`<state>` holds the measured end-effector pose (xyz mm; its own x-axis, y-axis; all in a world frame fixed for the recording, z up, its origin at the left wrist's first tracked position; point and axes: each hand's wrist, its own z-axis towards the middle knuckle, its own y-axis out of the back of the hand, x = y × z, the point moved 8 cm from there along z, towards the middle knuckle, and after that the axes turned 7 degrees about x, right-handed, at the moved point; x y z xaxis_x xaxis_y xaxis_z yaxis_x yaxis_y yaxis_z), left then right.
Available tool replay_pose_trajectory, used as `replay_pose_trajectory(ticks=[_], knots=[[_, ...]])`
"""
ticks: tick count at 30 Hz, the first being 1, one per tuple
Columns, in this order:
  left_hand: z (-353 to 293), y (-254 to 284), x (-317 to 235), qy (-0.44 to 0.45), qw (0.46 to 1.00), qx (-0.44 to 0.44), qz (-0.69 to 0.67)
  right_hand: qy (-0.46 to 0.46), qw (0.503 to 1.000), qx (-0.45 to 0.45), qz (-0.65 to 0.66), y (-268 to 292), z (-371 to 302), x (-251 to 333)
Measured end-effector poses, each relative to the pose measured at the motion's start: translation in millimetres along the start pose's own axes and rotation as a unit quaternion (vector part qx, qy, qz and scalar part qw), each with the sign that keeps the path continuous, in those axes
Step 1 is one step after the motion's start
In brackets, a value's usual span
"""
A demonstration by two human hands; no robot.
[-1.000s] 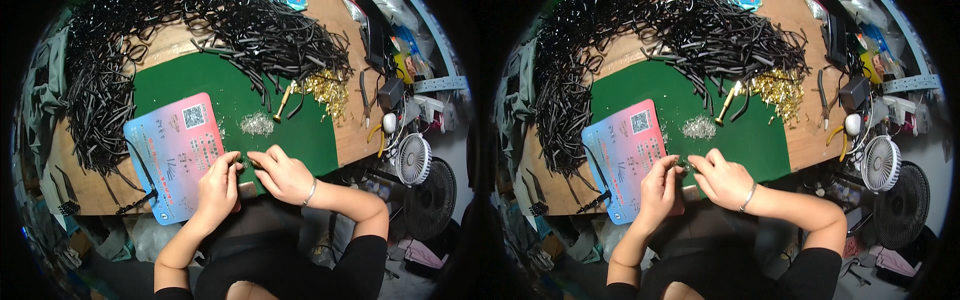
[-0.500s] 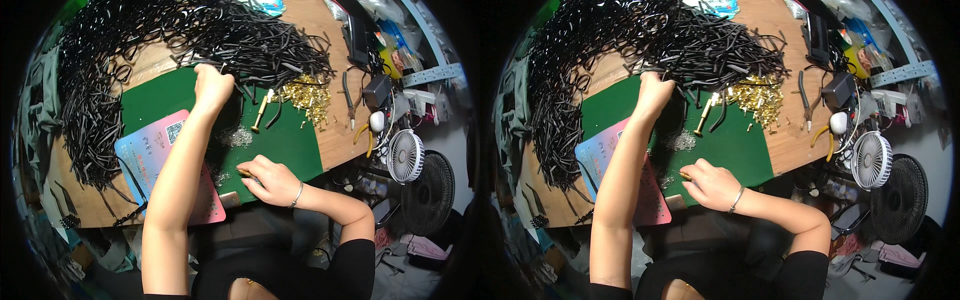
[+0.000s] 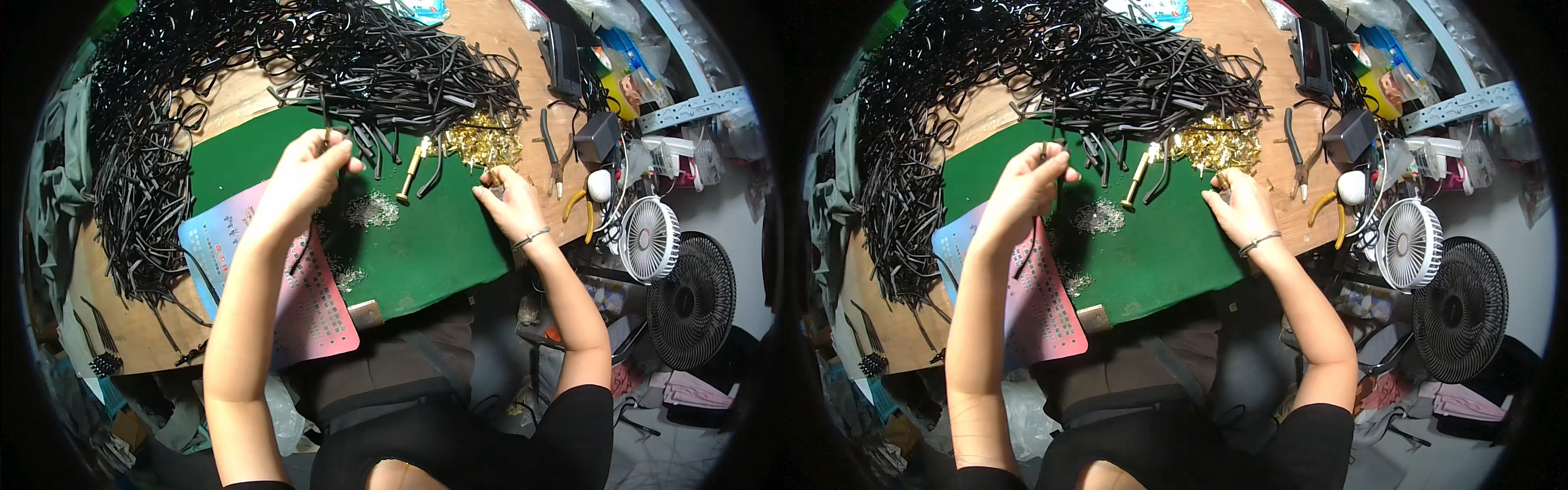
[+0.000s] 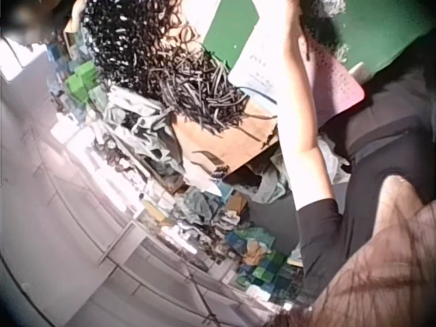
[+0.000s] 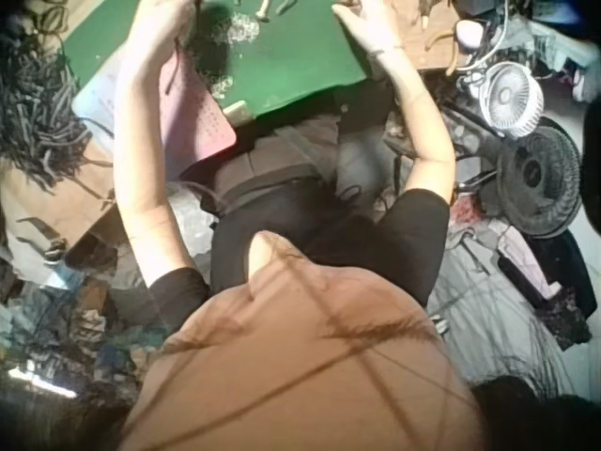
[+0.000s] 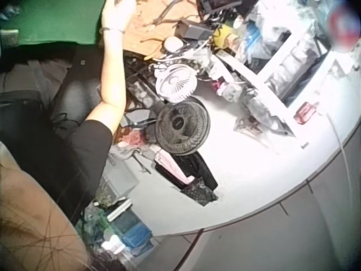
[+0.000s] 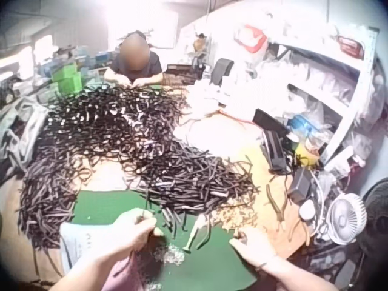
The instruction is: The person assembles black cables by inserting small metal pins into the ends of the cables. They repeatedly pick up cables and pins from the table, insert the pins, and place the finished cables aside.
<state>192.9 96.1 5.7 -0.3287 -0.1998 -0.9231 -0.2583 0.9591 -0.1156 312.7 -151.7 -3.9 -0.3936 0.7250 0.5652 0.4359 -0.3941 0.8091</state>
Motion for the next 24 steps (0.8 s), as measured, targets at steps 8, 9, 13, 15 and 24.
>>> replay_pose_trajectory(ticks=[8,9,13,15,24], knots=[[-122.2,-14.0,-4.8,-0.088,0.986,-0.019,0.140,-0.007,0.998,0.051,0.035,5.7,-27.8,35.7],[-139.6,-13.2,6.5,-0.021,0.995,-0.027,0.093,0.002,0.991,0.122,0.063,-3.5,-37.1,60.2],[-154.1,-39.3,59.1,-0.033,0.999,-0.001,0.010,0.165,0.918,0.275,0.232,-49.9,-75.7,147.2],[-156.8,-52.5,75.3,-0.011,0.993,0.029,-0.110,0.208,0.921,0.236,0.229,-69.5,-76.3,154.4],[-161.8,-51.3,80.3,0.003,0.984,0.002,-0.176,0.234,0.916,0.174,0.274,-78.0,-76.2,165.4]])
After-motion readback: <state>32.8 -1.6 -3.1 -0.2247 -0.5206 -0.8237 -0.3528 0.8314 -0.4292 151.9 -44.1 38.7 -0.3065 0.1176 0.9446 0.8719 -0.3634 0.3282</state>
